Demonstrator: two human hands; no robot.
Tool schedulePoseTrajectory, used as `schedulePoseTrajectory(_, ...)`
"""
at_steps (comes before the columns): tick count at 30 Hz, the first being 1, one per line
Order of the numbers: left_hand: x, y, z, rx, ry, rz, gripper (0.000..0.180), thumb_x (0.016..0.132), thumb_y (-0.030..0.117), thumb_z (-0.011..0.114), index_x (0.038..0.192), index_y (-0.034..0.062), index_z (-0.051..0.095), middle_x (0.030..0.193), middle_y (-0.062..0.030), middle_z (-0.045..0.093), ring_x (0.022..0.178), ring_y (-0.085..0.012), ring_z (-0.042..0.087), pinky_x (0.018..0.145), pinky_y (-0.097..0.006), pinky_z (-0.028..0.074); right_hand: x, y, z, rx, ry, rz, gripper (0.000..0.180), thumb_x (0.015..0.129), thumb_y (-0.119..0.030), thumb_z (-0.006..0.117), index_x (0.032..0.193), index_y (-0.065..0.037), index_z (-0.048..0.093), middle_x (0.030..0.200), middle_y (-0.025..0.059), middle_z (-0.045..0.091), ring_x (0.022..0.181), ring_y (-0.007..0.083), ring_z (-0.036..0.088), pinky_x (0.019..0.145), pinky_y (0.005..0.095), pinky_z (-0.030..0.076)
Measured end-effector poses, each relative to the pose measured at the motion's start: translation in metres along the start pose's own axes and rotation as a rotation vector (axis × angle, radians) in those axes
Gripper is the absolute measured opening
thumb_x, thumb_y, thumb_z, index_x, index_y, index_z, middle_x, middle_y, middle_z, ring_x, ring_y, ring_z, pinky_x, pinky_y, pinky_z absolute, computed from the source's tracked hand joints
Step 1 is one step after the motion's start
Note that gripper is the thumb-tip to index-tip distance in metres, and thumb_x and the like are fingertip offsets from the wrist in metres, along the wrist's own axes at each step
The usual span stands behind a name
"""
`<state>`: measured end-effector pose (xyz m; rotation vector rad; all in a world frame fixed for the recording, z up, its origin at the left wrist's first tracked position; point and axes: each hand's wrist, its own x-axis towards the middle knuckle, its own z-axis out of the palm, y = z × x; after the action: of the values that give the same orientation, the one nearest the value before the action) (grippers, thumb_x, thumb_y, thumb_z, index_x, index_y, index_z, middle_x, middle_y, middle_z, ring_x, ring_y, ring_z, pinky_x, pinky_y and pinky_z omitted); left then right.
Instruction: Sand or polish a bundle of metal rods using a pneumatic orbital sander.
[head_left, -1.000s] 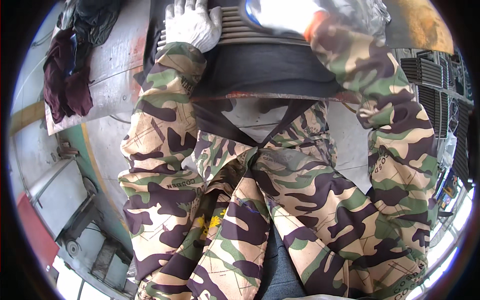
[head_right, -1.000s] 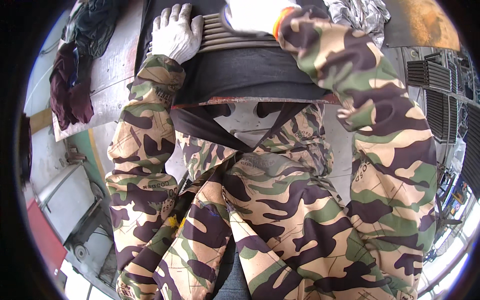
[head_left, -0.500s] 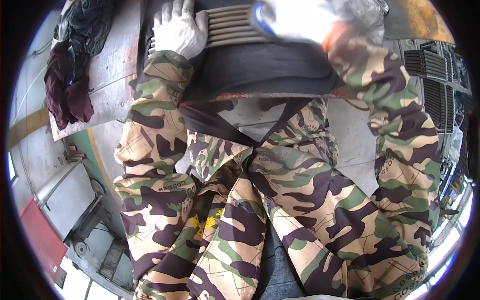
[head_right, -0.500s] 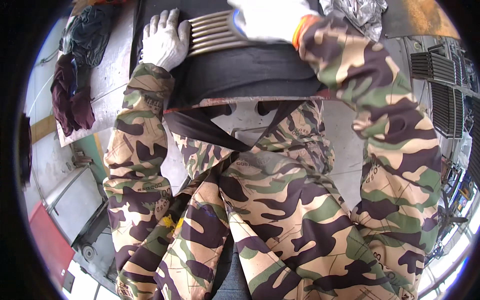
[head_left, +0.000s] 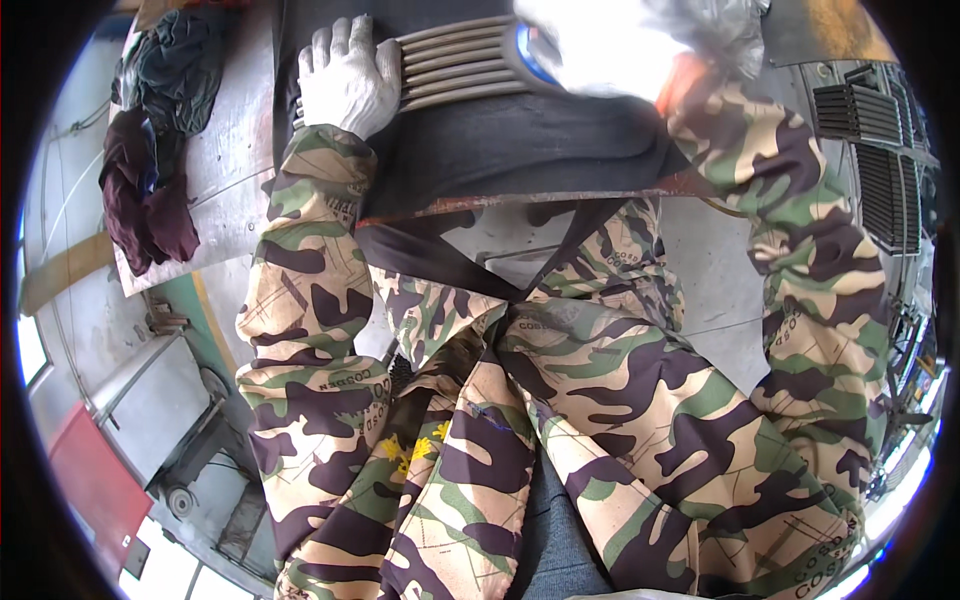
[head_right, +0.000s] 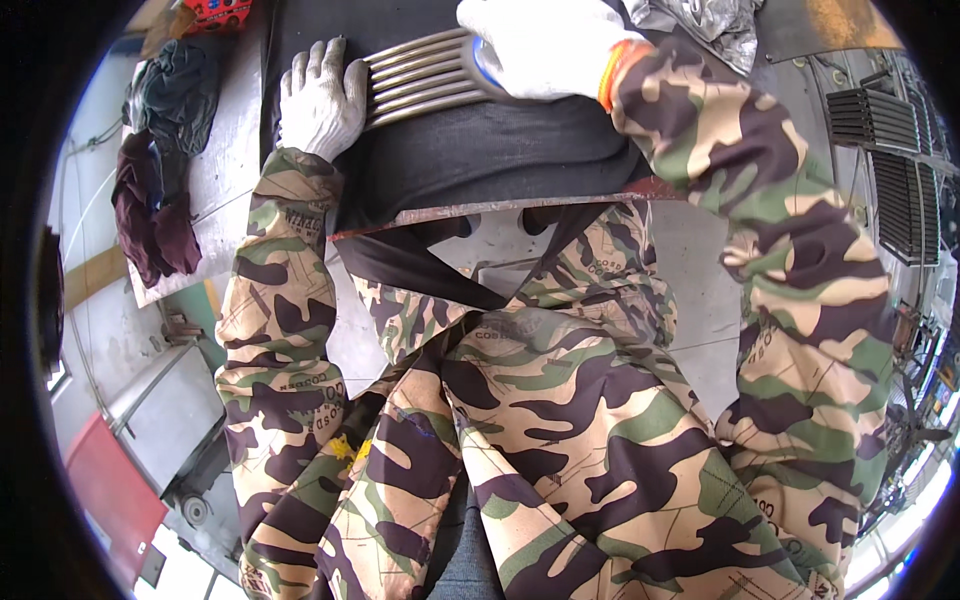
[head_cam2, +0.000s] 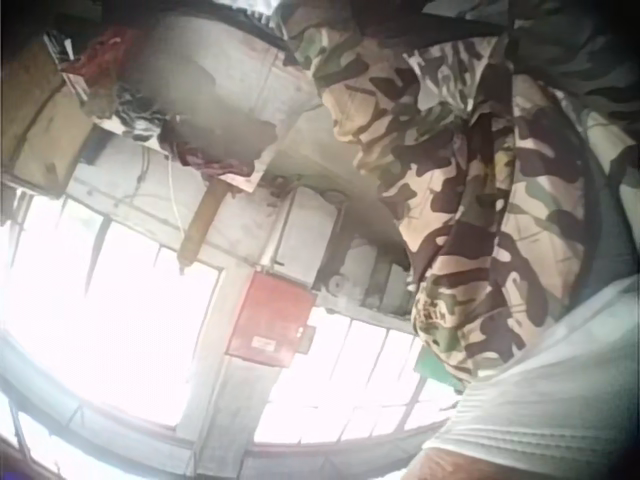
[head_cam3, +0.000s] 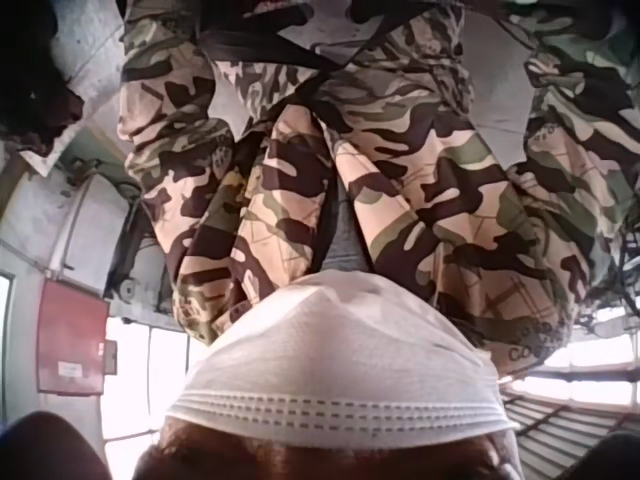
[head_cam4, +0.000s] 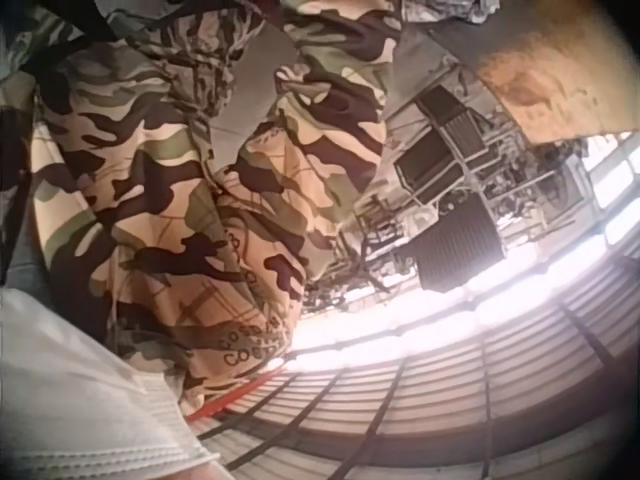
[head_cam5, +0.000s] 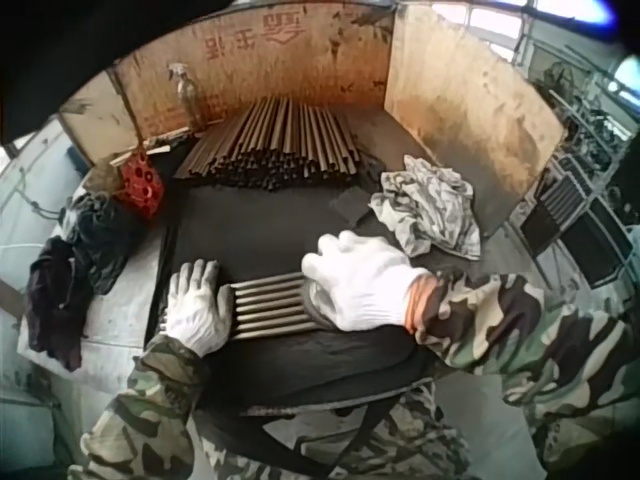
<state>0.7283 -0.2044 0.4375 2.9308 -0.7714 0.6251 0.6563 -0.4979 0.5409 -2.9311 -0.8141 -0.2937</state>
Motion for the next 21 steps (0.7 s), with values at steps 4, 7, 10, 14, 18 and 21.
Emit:
schedulePoseTrajectory(4, -0.004, -0.004, -0.006, 0.024, 0.132, 0.086, 0.046, 0.097, 0.033, 0.059, 0.127, -0.0012, 0.067, 0.122, -0.0196, 0.068, 0.120, -0.0400, 0.060, 0.104, -0.054, 0.044, 0.021, 0.013, 0.019, -0.025, 0.093, 0.013, 0.021, 0.090, -0.024, 0.065, 0.099, -0.006, 0.064, 0.095, 0.0208, 0.065, 0.088, 0.0406, 0.067, 0.078, 0.0503, 0.056)
schedulePoseTrajectory(7, -0.002, 0.010, -0.009, -0.005, -0.024, 0.017, 0.051, 0.104, 0.037, 0.053, 0.141, 0.0035, 0.061, 0.144, -0.0262, 0.060, 0.136, -0.0462, 0.052, 0.117, -0.056, 0.036, 0.017, 0.018, 0.009, -0.052, 0.070, 0.045, 0.021, 0.090, -0.024, 0.064, 0.099, -0.006, 0.064, 0.095, 0.0207, 0.065, 0.088, 0.0403, 0.067, 0.078, 0.0505, 0.057)
schedulePoseTrajectory(10, -0.006, 0.006, -0.011, -0.002, 0.026, 0.013, 0.051, 0.104, 0.036, 0.053, 0.140, 0.0013, 0.061, 0.143, -0.0271, 0.060, 0.135, -0.0466, 0.053, 0.116, -0.056, 0.036, 0.016, 0.005, 0.005, -0.002, 0.054, 0.006, 0.022, 0.088, -0.025, 0.066, 0.099, -0.006, 0.064, 0.096, 0.0193, 0.064, 0.089, 0.0398, 0.068, 0.076, 0.0521, 0.058)
schedulePoseTrajectory(14, -0.011, 0.009, -0.011, 0.015, 0.028, 0.019, 0.051, 0.103, 0.036, 0.054, 0.139, 0.0006, 0.062, 0.143, -0.0274, 0.060, 0.134, -0.0459, 0.053, 0.115, -0.056, 0.037, 0.034, 0.020, 0.016, -0.052, 0.017, 0.111, 0.024, 0.090, -0.027, 0.065, 0.103, -0.007, 0.065, 0.100, 0.0183, 0.065, 0.094, 0.0393, 0.068, 0.080, 0.0511, 0.058)
schedulePoseTrajectory(18, -0.020, 0.014, -0.014, 0.000, 0.104, 0.036, 0.046, 0.096, 0.031, 0.060, 0.129, -0.0016, 0.065, 0.129, -0.0229, 0.065, 0.120, -0.0410, 0.058, 0.104, -0.054, 0.042, 0.012, -0.012, 0.005, 0.006, -0.083, 0.054, 0.025, 0.090, -0.028, 0.066, 0.104, -0.007, 0.065, 0.100, 0.0190, 0.065, 0.096, 0.0393, 0.068, 0.082, 0.0514, 0.058)
schedulePoseTrajectory(21, -0.016, 0.012, -0.014, 0.036, 0.179, 0.063, 0.046, 0.096, 0.031, 0.060, 0.129, -0.0017, 0.065, 0.131, -0.0231, 0.064, 0.122, -0.0418, 0.057, 0.105, -0.055, 0.041, 0.024, -0.004, 0.003, -0.024, -0.014, 0.046, 0.024, 0.089, -0.027, 0.066, 0.102, -0.007, 0.065, 0.099, 0.0208, 0.065, 0.093, 0.0405, 0.068, 0.079, 0.0527, 0.058)
